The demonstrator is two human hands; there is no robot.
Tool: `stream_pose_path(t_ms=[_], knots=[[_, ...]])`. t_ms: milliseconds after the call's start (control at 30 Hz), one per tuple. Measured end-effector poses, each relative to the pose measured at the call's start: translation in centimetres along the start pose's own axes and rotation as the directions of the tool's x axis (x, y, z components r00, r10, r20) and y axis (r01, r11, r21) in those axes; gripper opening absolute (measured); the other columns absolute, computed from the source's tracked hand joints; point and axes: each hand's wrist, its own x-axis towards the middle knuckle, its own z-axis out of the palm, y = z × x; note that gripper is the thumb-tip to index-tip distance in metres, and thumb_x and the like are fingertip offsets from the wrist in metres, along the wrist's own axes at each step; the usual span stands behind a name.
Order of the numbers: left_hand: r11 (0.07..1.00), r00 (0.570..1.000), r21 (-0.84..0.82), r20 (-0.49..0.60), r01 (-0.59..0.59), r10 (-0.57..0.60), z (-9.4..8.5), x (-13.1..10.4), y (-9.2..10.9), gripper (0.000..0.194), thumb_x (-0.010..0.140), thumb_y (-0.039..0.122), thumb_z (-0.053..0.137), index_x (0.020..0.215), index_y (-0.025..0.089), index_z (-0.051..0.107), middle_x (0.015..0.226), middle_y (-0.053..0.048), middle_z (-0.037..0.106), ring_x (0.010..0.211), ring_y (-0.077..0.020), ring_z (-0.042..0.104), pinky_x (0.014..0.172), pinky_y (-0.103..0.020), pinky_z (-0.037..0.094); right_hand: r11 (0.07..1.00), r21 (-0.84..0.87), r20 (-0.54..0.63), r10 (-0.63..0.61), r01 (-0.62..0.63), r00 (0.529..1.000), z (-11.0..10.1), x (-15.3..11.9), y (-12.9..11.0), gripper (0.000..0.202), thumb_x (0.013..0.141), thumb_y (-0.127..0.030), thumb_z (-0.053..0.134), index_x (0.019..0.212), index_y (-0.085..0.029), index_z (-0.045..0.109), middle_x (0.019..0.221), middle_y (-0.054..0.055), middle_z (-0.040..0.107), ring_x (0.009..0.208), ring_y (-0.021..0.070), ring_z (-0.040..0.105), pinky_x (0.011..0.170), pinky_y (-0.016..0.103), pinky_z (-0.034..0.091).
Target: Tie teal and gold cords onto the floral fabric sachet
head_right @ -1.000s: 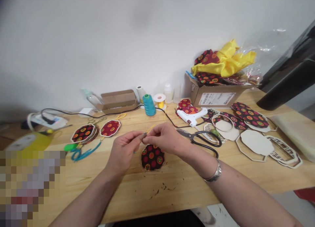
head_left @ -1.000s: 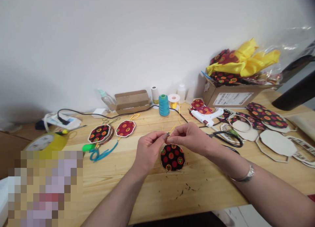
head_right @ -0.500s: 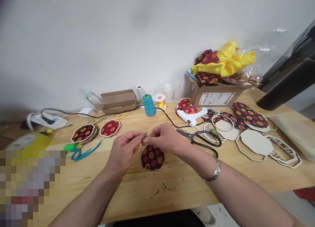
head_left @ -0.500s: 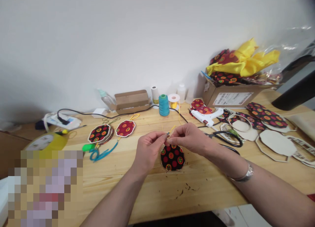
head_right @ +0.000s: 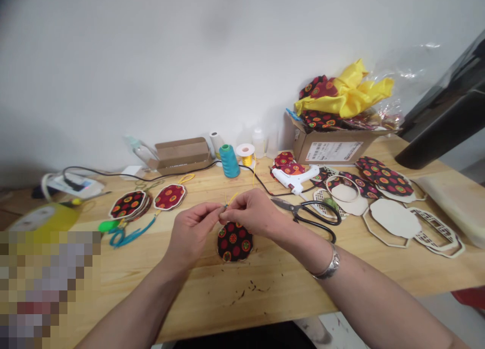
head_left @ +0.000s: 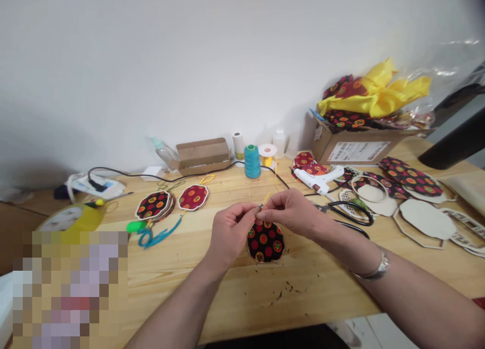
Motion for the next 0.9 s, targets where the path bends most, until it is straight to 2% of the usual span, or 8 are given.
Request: stream_pose_path(t_ms=[433,900], knots=[[0.998,0.998,0.036,-0.027,-0.054,0.055,0.0,-0.2,0.1,0.012,0.072,0.022,0.063,0.078,0.018,0.073,0.070,-0.001,0.071,0.066,-0.0140,0.061,0.065,-0.023,0.047,0.999,0.006,-0.019,-0.033,0.034,0.999,0.5,0.1,0.5,0.020,0.068,-0.031,0.063,0.067,-0.013,0.070,0.057,0.002,0.062,0.051,0.0087,0.045,0.050,0.022,0.033],[0.988,0.991,0.100,-0.058,-0.115,0.121,0.1,-0.1,-0.1,0.012,0.076,0.022,0.059,0.077,0.017,0.070,0.068,0.001,0.070,0.065,-0.0116,0.061,0.065,-0.021,0.048,0.997,0.063,-0.105,0.055,-0.049,0.993,1.2,-0.2,0.0,0.019,0.067,-0.031,0.064,0.066,-0.013,0.071,0.058,0.001,0.064,0.051,0.0083,0.047,0.048,0.021,0.033]])
